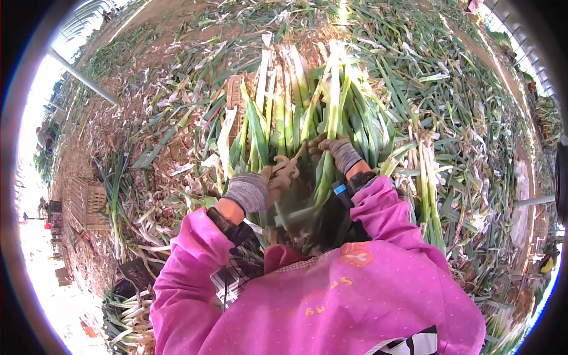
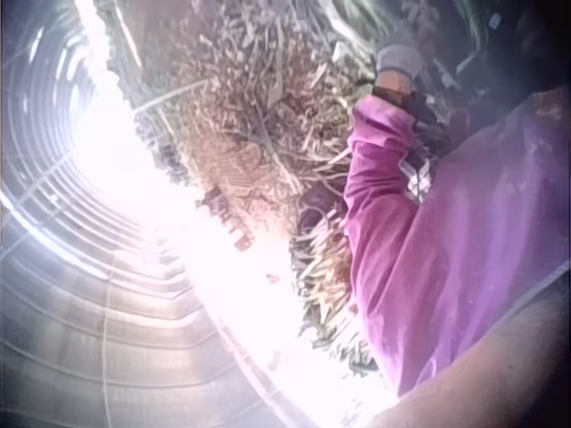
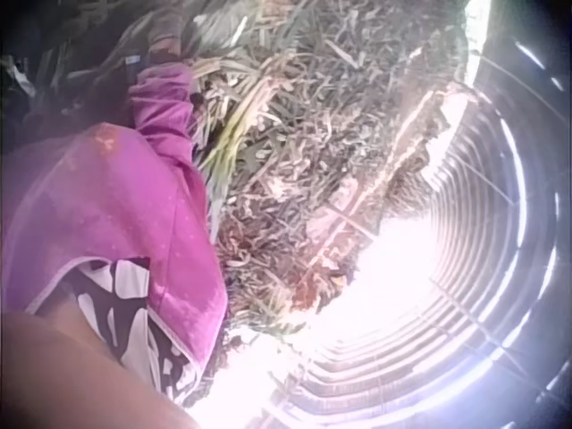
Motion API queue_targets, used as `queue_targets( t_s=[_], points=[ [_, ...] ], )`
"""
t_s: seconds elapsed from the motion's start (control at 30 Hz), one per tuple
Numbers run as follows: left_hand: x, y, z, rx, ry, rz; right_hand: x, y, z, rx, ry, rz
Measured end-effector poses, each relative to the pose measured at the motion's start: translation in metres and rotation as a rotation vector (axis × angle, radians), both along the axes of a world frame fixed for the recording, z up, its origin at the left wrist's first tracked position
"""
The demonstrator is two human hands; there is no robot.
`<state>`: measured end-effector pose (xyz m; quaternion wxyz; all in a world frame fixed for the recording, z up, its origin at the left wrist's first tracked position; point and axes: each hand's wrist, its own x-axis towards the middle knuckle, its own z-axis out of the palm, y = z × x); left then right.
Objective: The person strips the outer leaves from leeks by hand and with a blade, placing the cleaned leeks onto a plastic crate.
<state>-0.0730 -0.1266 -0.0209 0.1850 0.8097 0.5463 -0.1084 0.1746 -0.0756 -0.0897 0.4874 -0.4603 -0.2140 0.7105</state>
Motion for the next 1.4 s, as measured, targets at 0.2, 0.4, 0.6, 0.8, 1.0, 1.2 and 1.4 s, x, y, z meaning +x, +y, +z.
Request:
queue_targets(
  t_s=[0.2,0.4,0.6,0.8,1.0,1.2,1.4],
  points=[
    [0.012,0.046,-0.007,0.133,-0.047,-0.049,-0.006,0.016,-0.03,-0.033,0.003,-0.078],
    [0.028,0.095,0.001,0.181,-0.068,-0.055,-0.002,0.026,-0.035,-0.063,0.052,-0.07],
    [0.049,0.15,0.001,0.208,-0.051,-0.073,0.003,0.032,-0.043,-0.025,0.068,-0.018],
    [0.079,0.2,-0.005,0.294,-0.137,-0.119,0.009,0.028,-0.042,-0.05,0.057,-0.013],
    [0.097,0.246,-0.014,0.324,-0.079,-0.101,0.0,0.024,-0.033,-0.033,-0.124,0.035],
    [0.086,0.236,-0.01,0.406,-0.083,-0.279,0.01,0.057,-0.087,0.057,-0.957,0.301],
    [-0.003,0.11,0.046,-0.076,0.089,0.045,-0.057,0.061,-0.019,-0.12,-1.396,0.258]
  ],
)
